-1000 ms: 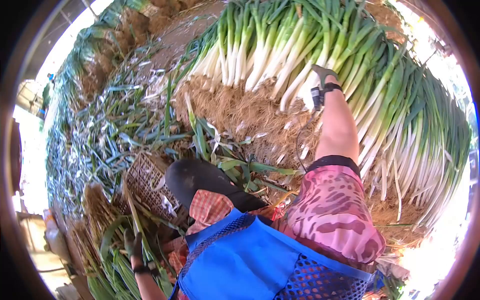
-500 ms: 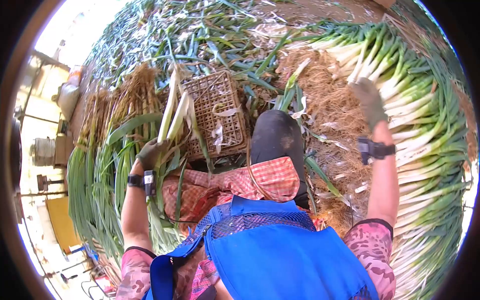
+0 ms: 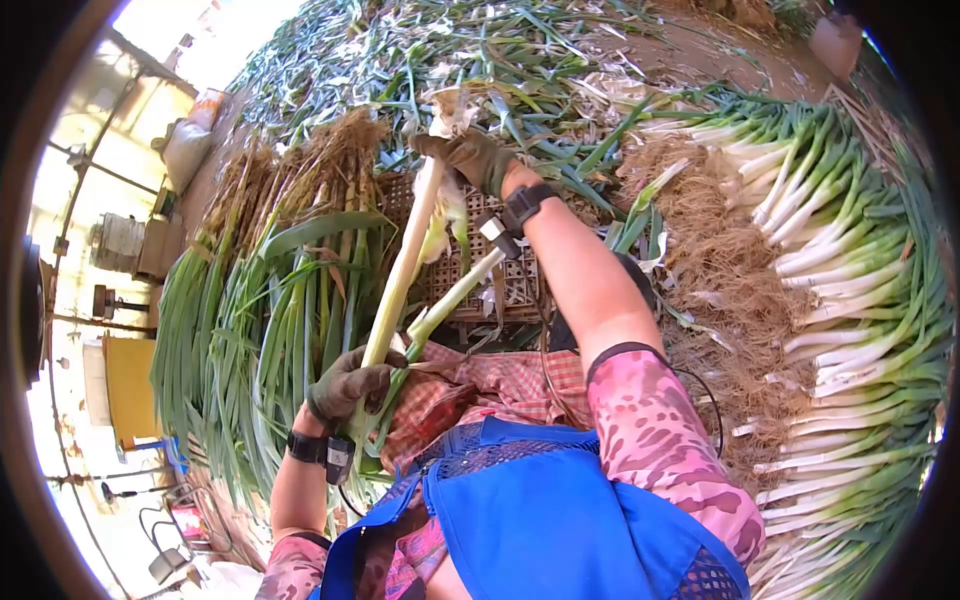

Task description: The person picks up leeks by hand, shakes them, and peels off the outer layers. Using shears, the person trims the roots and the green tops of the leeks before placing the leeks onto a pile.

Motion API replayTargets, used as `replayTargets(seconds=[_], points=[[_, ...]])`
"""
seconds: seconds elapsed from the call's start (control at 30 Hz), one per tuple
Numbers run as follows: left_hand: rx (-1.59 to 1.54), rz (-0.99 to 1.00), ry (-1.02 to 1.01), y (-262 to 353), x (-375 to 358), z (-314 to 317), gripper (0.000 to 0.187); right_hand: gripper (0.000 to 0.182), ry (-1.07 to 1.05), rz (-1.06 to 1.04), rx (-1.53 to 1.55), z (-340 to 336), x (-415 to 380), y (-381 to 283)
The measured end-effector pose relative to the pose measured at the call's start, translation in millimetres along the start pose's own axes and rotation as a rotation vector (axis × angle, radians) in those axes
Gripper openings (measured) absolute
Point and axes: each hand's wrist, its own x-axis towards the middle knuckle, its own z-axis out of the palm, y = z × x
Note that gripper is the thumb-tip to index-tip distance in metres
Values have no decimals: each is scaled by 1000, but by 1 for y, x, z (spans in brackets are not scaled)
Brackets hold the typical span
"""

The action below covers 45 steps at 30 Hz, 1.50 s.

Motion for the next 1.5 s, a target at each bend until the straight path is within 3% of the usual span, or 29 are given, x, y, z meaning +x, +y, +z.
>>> replayTargets(seconds=[0.03,0.07,0.1,0.13,0.27,0.33,0.37,0.4,0.5,0.57,0.63,0.67,0.7,0.77,0.9,0.93,0.97,1.0,1.03,1.1,1.17,1.23,1.3,1.37,1.43,1.5], points=[[-24,-28,5,-7,-5,-4,49,39,42,-18,-296,14,-8,-20],[-44,-31,33,-9,-12,-8,49,35,17,242,-337,19,-15,-47],[-64,-39,61,-9,-21,-10,49,36,83,324,-554,28,-17,-74],[-82,-49,87,-8,-29,-11,49,35,-58,285,-33,10,-6,-47],[-17,-56,189,3,-35,-19,47,36,-275,-126,-854,-27,11,-21],[-27,-103,144,6,-47,-29,43,40,-299,-23,-1029,-28,13,-42],[-35,-128,120,5,-54,-34,41,45,-217,292,-1007,-16,9,-72],[-32,-159,102,-2,-60,-38,41,37,-183,337,-951,-21,6,-72],[-53,-219,115,-14,-70,-39,42,34,-66,351,-932,-44,19,-59],[-60,-243,177,-21,-85,-42,45,30,157,215,-1094,-71,28,-41],[-73,-255,272,-42,-115,-56,50,25,338,25,-609,-144,24,-27],[-133,-223,428,-47,-130,-55,49,22,415,129,-576,-146,23,-41],[-129,-164,462,-51,-143,-63,43,20,487,243,-543,-138,15,-51],[-182,-40,602,-47,-142,-69,44,18,-118,89,-631,-90,13,-6],[-254,183,735,-30,-120,-85,45,62,-894,296,-1081,126,-71,17],[-280,195,775,-29,-118,-86,45,67,-991,314,-1015,148,-90,19],[-304,210,814,-28,-118,-88,44,72,-966,-5,-1119,147,-122,106],[-246,239,834,-33,-123,-91,45,65,-1055,233,-1173,162,-122,105],[-267,241,854,-36,-131,-91,44,57,-1124,278,-1241,166,-113,103],[-313,245,889,-41,-150,-87,44,39,-979,237,-1360,167,-74,81],[-304,255,918,-56,-162,-86,47,25,-492,-75,-1300,164,-15,81],[-311,303,911,-75,-169,-85,49,15,-188,-393,-1171,186,60,42],[-352,251,935,-78,-171,-73,45,20,-150,-357,-1359,217,129,21],[-399,202,951,-87,-173,-66,40,47,-266,-130,-1463,253,184,14],[-403,204,930,-93,-178,-58,38,53,-406,-109,-1544,271,236,74],[-385,135,954,-95,-180,-53,37,49,-503,41,-1546,278,249,110]])
